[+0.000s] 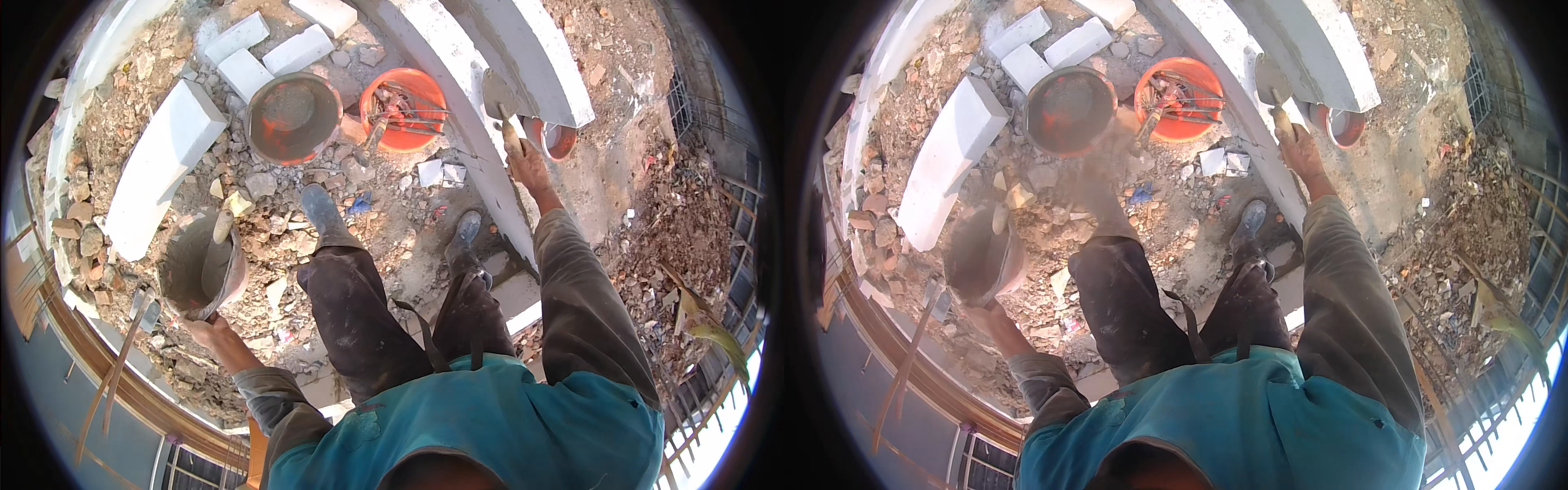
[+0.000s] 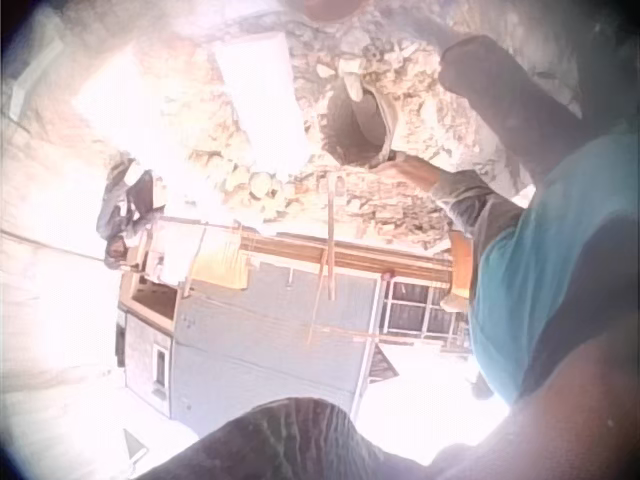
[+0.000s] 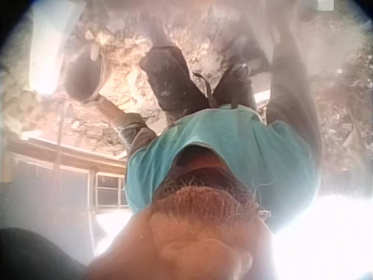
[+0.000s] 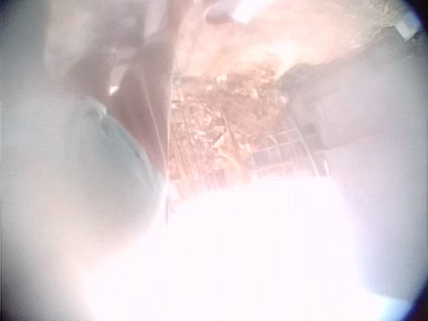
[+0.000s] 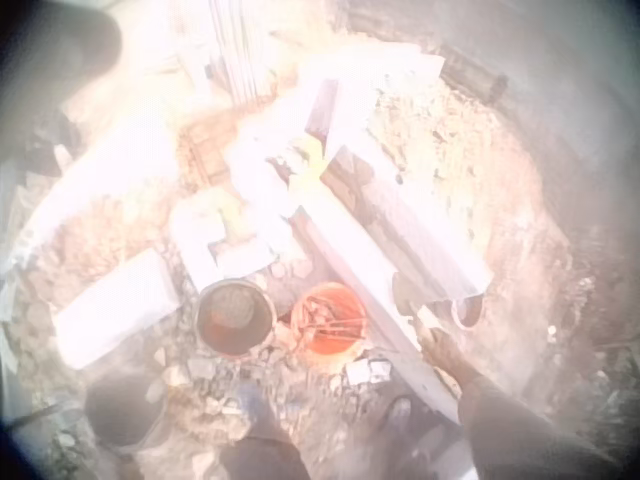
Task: The person scoops cement from a bucket using a trowel and applies it to a concrete wall surface. They repeatedly smooth the cement on the wall and scrape excess material back into the bucket.
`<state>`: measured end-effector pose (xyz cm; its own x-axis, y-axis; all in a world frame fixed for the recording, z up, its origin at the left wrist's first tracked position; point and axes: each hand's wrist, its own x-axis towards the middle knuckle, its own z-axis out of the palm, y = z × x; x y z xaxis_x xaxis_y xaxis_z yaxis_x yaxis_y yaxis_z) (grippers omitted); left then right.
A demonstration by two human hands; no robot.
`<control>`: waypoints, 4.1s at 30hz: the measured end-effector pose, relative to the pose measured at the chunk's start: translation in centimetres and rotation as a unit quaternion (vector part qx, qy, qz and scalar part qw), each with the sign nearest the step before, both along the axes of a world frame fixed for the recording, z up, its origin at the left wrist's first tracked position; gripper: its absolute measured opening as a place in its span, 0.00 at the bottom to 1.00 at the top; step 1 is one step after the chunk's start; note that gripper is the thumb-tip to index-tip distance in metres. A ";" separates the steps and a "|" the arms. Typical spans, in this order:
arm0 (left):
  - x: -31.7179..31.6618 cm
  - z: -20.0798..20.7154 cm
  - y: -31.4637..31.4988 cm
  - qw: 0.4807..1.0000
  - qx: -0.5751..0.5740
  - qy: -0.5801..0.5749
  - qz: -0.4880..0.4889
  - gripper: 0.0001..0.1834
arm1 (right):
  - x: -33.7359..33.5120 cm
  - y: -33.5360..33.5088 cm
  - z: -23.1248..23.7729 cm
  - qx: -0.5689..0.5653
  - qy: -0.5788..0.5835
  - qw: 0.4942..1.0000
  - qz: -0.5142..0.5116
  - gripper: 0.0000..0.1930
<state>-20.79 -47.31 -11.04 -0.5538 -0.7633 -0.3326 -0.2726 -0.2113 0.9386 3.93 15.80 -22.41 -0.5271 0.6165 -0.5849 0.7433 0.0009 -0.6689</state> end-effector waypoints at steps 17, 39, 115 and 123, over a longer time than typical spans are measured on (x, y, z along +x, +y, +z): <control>14.2 15.5 29.3 0.939 0.123 0.063 -0.314 0.14 | 3.5 -1.8 22.3 0.261 0.294 0.885 0.250 0.21; 20.3 25.6 40.9 0.863 0.039 0.114 -0.490 0.18 | 15.1 0.9 44.3 0.552 0.111 0.503 0.656 0.28; 31.4 17.8 26.7 0.935 -0.013 0.140 -0.326 0.09 | 16.1 -12.8 32.4 -0.488 0.008 0.810 0.326 0.24; 30.7 18.1 27.5 0.927 -0.089 0.116 -0.347 0.08 | 16.3 -14.8 36.0 -0.677 0.070 0.728 0.080 0.26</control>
<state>9.89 -19.84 7.03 -0.9724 -0.2286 -0.0465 -0.0717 0.1031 0.9921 20.22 1.00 13.60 -0.6419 -0.5513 -0.5329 0.7305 -0.6509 -0.2066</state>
